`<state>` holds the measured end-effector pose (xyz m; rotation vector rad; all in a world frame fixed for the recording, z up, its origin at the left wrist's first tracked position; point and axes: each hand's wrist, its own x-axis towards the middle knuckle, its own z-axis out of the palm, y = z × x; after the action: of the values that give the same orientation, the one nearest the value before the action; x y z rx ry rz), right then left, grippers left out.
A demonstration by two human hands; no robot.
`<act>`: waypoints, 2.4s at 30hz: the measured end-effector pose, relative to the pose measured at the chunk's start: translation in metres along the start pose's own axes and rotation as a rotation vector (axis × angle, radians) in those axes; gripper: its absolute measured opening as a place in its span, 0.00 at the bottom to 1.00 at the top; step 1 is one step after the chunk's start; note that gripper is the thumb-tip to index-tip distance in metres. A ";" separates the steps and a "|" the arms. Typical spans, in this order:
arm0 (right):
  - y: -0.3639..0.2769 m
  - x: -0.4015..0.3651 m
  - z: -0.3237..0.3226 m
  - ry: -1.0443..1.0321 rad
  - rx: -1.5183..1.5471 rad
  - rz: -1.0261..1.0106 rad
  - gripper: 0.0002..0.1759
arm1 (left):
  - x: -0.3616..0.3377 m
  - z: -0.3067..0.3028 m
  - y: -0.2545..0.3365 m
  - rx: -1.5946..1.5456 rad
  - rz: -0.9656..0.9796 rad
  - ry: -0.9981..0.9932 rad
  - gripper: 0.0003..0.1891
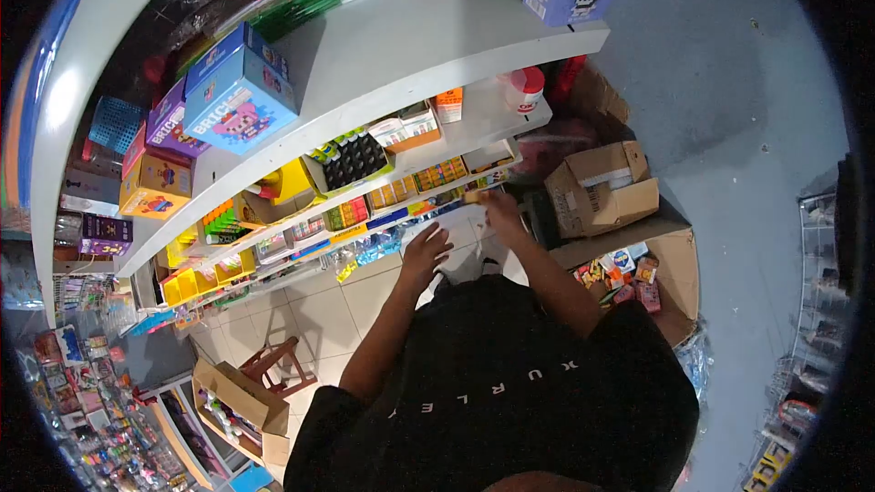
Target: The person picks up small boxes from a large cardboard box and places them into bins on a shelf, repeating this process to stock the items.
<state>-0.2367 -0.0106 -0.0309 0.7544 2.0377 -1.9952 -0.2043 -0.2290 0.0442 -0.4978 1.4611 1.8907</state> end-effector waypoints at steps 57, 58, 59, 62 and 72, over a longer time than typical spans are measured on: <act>-0.110 -0.131 -0.001 -0.367 -0.635 -0.549 0.14 | -0.055 0.023 0.044 0.752 0.625 -0.068 0.12; -0.112 -0.131 0.000 -0.370 -0.633 -0.544 0.13 | -0.057 0.024 0.047 0.757 0.625 -0.073 0.12; -0.114 -0.132 0.000 -0.373 -0.631 -0.541 0.13 | -0.057 0.023 0.049 0.762 0.626 -0.077 0.12; -0.122 -0.134 0.004 -0.390 -0.632 -0.526 0.12 | -0.058 0.019 0.046 0.766 0.667 -0.060 0.12; -0.121 -0.130 0.038 -0.397 -0.665 -0.671 0.09 | -0.083 -0.005 0.048 0.716 0.629 0.017 0.10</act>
<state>-0.1917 -0.0723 0.1344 -0.4709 2.6249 -1.3377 -0.1820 -0.2641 0.1309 0.3244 2.3351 1.5983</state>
